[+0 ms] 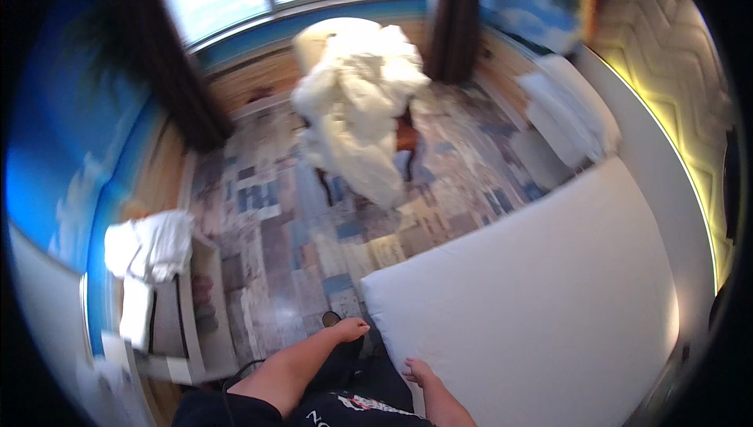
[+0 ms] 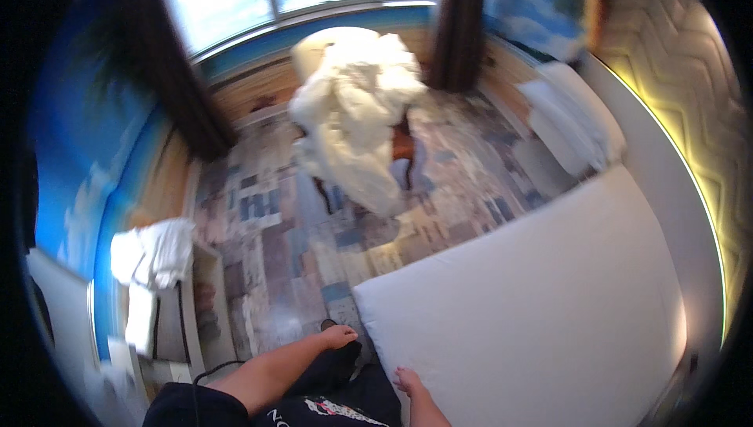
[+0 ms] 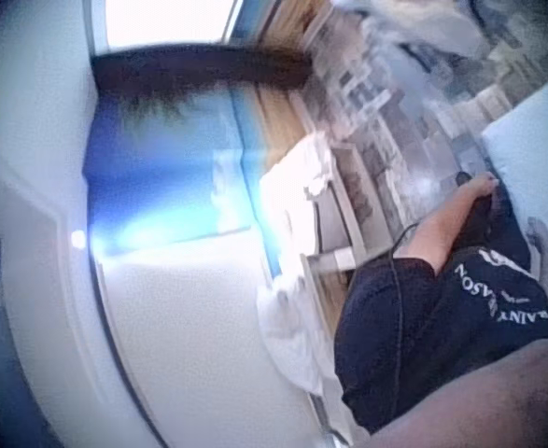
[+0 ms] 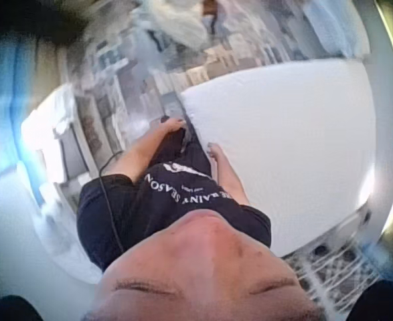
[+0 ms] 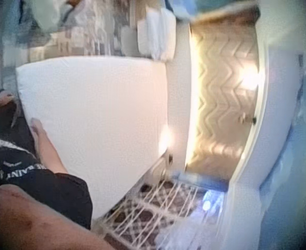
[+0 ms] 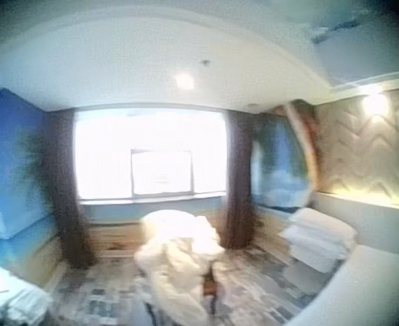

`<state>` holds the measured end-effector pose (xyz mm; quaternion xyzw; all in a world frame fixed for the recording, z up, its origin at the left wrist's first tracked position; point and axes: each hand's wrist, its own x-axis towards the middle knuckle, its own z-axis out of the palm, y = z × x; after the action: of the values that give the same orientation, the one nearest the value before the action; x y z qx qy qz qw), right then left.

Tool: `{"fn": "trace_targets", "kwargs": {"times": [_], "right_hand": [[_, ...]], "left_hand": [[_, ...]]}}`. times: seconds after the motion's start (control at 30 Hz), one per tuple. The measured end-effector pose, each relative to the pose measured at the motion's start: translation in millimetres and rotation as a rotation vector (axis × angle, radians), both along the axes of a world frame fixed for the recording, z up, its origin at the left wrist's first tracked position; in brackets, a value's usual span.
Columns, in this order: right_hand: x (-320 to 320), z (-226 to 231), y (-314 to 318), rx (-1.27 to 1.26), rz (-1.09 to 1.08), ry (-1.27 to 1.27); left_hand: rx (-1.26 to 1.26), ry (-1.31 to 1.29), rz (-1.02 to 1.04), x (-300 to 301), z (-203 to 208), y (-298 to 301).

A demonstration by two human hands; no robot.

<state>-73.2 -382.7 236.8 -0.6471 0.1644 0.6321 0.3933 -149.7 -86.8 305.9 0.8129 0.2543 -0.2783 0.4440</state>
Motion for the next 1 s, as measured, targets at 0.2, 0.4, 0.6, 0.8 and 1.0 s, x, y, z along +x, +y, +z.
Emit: {"fn": "trace_targets", "kwargs": {"times": [0.2, 0.4, 0.6, 0.8, 1.0], "right_hand": [[9, 25, 82, 0.113, 0.151, -0.259], [20, 17, 75, 0.044, 0.331, -0.009], [7, 28, 106, -0.071, 0.501, 0.003], [14, -20, 224, -0.020, 0.405, -0.066], [-117, 26, 391, 0.074, 0.580, -0.107]], "left_hand": [[0.153, -0.141, 0.378, -148, 13, 39], [0.304, -0.128, 1.010, -279, 68, 47], [0.133, 0.012, 1.457, -391, 26, 4], [-0.075, -0.178, 1.656, -442, -17, 58], [-0.061, -0.253, 1.878, -530, -26, 138]]}}
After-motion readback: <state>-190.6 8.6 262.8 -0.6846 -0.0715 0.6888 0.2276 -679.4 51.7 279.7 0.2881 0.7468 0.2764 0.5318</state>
